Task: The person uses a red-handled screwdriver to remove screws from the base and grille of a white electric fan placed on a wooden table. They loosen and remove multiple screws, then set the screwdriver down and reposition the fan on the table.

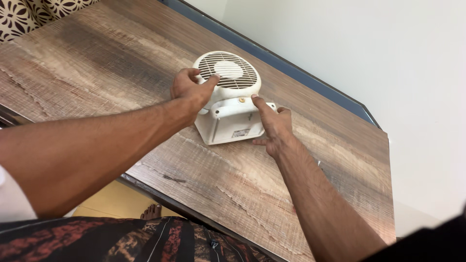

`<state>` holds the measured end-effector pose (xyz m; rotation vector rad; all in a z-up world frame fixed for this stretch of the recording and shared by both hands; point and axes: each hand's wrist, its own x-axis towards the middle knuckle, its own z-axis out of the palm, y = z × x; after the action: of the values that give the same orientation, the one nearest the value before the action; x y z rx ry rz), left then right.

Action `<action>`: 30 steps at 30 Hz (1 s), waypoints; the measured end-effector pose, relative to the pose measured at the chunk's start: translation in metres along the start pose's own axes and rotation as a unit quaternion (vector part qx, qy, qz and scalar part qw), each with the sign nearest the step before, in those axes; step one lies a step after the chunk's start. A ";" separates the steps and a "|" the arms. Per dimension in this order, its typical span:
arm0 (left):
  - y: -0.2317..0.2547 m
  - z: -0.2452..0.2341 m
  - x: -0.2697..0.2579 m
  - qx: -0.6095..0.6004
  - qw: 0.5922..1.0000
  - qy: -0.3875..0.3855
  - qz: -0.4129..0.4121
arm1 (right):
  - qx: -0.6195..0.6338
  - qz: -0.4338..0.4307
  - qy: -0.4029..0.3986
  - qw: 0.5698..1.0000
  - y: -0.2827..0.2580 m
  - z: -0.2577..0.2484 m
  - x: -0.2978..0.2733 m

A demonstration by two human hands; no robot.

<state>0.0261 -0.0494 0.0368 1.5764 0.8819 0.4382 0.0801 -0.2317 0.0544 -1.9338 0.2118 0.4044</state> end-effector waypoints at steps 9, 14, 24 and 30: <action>-0.016 -0.017 0.031 -0.007 0.979 -0.157 -0.132 | 0.044 0.021 0.000 0.999 -0.007 0.036 -0.005; -0.023 -0.019 0.036 -0.024 0.979 -0.166 -0.119 | 0.054 0.041 0.008 0.998 -0.015 0.043 0.002; -0.028 -0.036 0.058 -0.072 0.973 -0.109 -0.188 | 0.069 0.011 -0.050 0.996 -0.001 0.011 0.023; -0.021 -0.049 0.066 -0.139 0.960 -0.170 -0.175 | 0.063 -0.015 -0.133 0.989 0.006 -0.014 0.026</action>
<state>0.0273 0.0317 0.0136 1.1610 0.7734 0.0294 0.1045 -0.2457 0.0444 -1.7357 0.0333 0.6099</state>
